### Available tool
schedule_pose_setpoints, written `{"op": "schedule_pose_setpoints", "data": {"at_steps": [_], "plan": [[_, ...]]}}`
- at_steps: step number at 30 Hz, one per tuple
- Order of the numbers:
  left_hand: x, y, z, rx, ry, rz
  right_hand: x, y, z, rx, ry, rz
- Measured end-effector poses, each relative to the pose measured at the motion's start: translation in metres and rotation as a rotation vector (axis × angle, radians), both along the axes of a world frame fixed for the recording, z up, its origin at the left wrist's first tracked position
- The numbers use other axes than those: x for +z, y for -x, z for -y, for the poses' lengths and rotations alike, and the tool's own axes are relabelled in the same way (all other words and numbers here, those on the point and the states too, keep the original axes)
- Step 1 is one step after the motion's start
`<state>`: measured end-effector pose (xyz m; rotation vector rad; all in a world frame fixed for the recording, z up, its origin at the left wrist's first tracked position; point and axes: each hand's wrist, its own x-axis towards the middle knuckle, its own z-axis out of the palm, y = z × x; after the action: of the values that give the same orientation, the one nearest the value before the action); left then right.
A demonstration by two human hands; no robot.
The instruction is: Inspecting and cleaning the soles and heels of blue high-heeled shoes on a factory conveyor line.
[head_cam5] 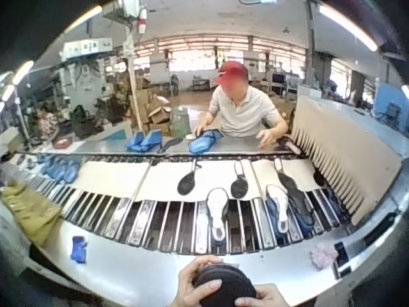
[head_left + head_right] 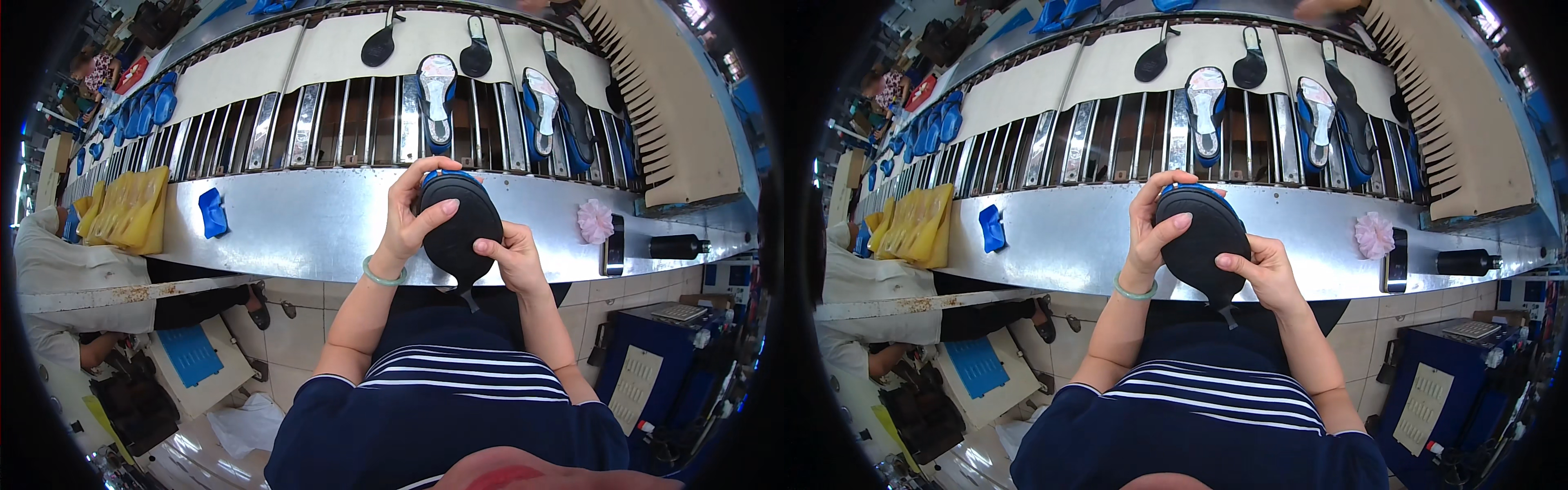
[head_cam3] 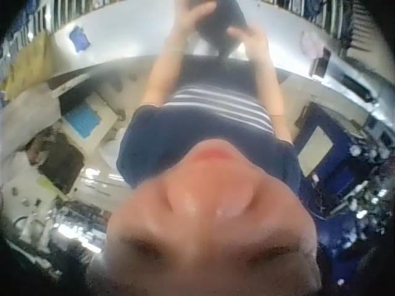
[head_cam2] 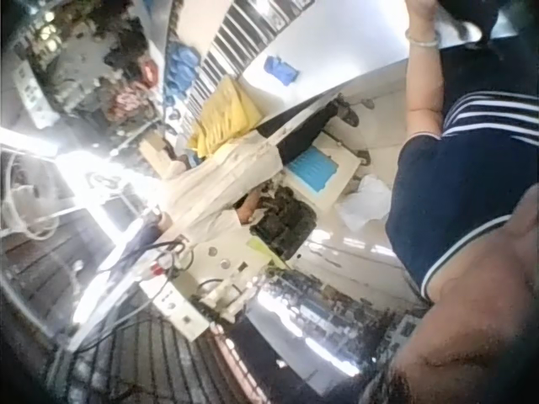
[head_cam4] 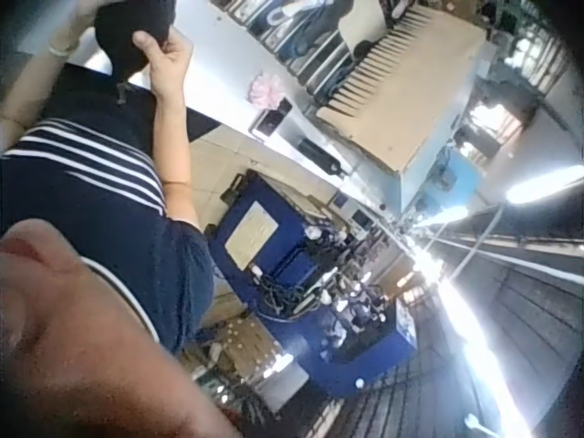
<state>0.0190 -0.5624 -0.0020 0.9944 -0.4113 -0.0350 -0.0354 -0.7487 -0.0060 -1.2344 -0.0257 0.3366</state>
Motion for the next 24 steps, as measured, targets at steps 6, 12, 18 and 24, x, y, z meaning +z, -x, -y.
{"op": "schedule_pose_setpoints", "data": {"at_steps": [6,12,18,24], "plan": [[0.0003,-0.0002,0.0024,-0.022,-0.002,-0.020,-0.0018,-0.0008,0.0031,-0.011,0.004,-0.005],[-0.0020,-0.0011,0.0046,-0.034,0.002,-0.041,-0.0018,-0.0010,0.0046,-0.020,0.000,-0.013],[-0.0029,0.0009,0.0089,-0.027,-0.002,-0.059,-0.0056,-0.0010,0.0103,-0.007,-0.001,-0.008],[-0.0027,0.0033,0.0025,-0.006,0.031,-0.056,0.0014,-0.0040,0.0021,0.033,0.023,0.027]]}}
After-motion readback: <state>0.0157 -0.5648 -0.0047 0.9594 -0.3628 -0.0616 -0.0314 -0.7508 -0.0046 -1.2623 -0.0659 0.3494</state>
